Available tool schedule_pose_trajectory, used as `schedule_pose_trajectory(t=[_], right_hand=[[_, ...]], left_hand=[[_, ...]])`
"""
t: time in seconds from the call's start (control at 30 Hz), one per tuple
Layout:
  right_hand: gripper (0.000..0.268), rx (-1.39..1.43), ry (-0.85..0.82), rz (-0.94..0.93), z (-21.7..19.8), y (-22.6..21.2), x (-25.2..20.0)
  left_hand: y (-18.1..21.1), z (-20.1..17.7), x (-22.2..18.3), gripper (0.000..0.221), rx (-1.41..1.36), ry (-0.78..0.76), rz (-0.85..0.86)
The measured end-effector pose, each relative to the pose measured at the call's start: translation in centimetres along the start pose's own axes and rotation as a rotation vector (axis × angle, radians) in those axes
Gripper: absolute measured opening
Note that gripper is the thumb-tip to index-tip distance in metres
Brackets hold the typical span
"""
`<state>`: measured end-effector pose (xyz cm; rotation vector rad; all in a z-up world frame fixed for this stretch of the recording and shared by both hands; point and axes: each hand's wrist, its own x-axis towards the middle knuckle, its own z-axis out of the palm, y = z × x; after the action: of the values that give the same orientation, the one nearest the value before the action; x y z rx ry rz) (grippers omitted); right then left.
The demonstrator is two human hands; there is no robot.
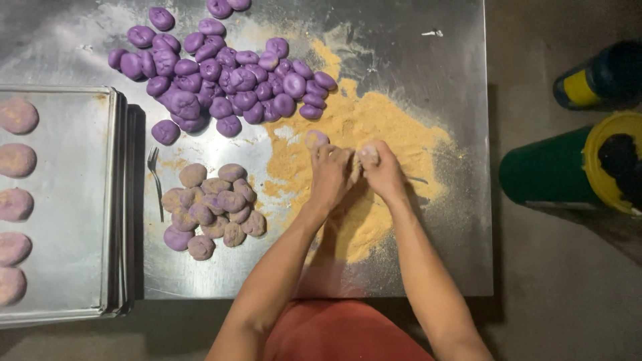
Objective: Coating purple dough balls in breadcrumbs and arranging them on a baking tray.
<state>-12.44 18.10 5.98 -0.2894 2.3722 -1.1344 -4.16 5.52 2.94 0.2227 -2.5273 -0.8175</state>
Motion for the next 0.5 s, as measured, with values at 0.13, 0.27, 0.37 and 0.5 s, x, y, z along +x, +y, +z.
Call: schedule_pose_trajectory(t=[0.13,0.27,0.37,0.5], right_hand=[[0.038,0.060,0.095,0.172,-1.6,-0.2,-1.2],[0.063,-0.380,0.096,-0.177,0.3,0.1,-2.8],[0.074,-0.501,0.052,-0.458,2.8,0.4,-3.0],[0.057,-0.496,0.077,-0.400,3.6,4.4,-2.5]], left_hand=[[-0.7,-3.2,-3.4,0.030,-0.044,-0.008,-0.112],[-3.6,-0.4,-7.7,0.037,0.166,-0.064,-0.164],[-1.9,-1.6,-6.2,0.048,0.208,-0.019,-0.089],[-2.0,-0.3,-8.0,0.063,0.252,-0.043,-0.127]])
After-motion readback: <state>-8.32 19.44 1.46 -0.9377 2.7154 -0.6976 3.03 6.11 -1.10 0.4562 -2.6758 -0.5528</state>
